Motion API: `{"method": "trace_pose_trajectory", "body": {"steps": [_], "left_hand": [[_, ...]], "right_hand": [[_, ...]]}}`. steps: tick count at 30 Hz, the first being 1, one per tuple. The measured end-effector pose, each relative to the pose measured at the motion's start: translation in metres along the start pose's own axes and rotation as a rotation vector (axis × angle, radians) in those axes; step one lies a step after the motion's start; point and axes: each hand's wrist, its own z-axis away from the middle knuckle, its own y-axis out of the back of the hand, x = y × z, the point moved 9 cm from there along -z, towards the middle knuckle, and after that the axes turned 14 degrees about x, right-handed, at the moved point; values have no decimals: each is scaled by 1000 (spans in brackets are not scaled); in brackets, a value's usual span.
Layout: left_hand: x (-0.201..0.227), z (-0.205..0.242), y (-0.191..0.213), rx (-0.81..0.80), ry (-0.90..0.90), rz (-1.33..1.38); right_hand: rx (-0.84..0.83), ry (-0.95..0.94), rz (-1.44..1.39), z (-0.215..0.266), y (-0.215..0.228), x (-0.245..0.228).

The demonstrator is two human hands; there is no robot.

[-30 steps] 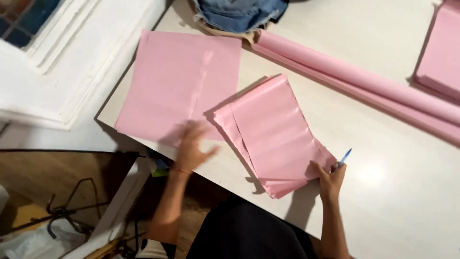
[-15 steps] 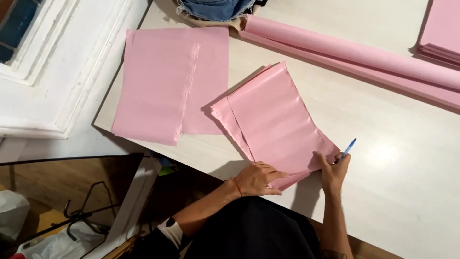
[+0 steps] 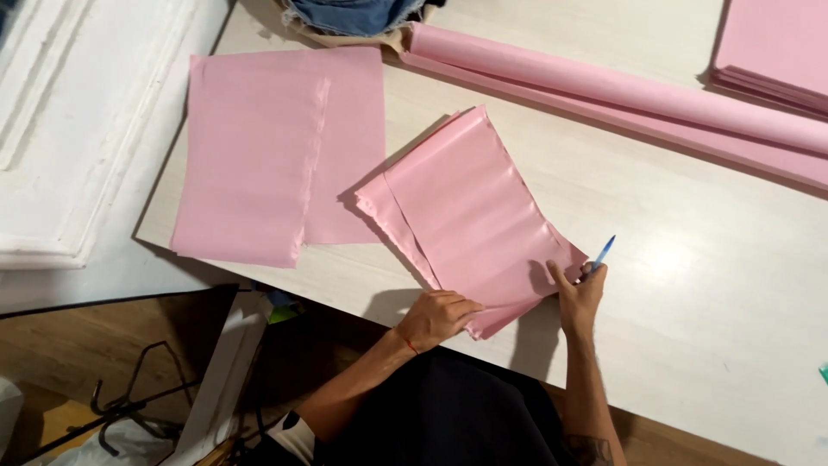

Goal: The person is measuring sections of pink leather material using a ruler and pen, and then cutting a piece with scissors.

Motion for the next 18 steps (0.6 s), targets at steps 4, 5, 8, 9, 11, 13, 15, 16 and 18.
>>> {"method": "trace_pose_trajectory", "body": {"steps": [4,5,8,9,11,13,15,16,18], "left_hand": [[-14,-13,13,71,217,163],[-13,-24,25,72,219,158],[-46,-45,89,401,571,437],[-57,-49,120,558,603,513],[-72,-56,180,730,626,577],[-83,-47,261,1179,577,675],[-128,0,297,1316,503,654],[-149,27,319,1444,427,635],[-174,85,317,1599,562,595]], "right_hand": [[-29,-246,-386,5,-1,0],[-33,-247,-388,1,-2,7],[-91,-355,-580,-2,-11,15],[-77,-261,-343,-2,-7,8],[-73,-156,-116,0,-6,-8],[-47,-46,-77,3,-1,-25],[-33,-7,-59,-2,-2,-4],[-12,28,-40,-6,-2,5],[-16,10,-27,-7,-3,1]]}}
